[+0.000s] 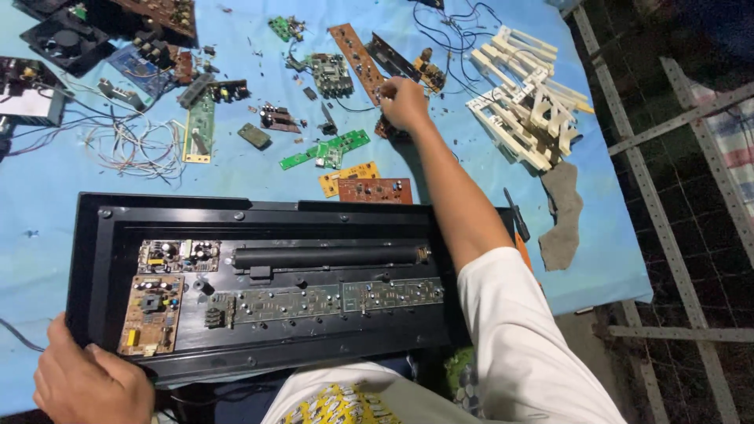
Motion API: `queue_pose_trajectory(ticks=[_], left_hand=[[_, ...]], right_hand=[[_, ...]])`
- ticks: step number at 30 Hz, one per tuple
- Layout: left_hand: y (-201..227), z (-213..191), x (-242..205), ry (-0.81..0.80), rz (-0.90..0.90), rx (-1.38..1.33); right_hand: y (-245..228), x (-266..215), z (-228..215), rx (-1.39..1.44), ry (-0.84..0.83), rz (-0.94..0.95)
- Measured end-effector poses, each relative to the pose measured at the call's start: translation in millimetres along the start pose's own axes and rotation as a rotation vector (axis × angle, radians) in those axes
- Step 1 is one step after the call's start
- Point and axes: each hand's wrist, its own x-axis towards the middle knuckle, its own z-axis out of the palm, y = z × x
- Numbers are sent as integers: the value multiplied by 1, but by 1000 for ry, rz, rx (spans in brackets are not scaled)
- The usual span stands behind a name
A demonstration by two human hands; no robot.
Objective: The person places various circuit boards into a black electronic chassis. They pick up different boards from a table covered with electronic components and fit them into designated slots within the chassis, adjusting their positions to align with the frame.
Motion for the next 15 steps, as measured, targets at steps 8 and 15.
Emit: queue_pose_trajectory(ticks=[8,15], left_hand=[[-4,7,-2,-6,-12,24],[-2,2,-2,-17,8,54]], right_hand=[[-31,-13,-71,22,-491,130],[-20,-35,-72,105,-435,-86]])
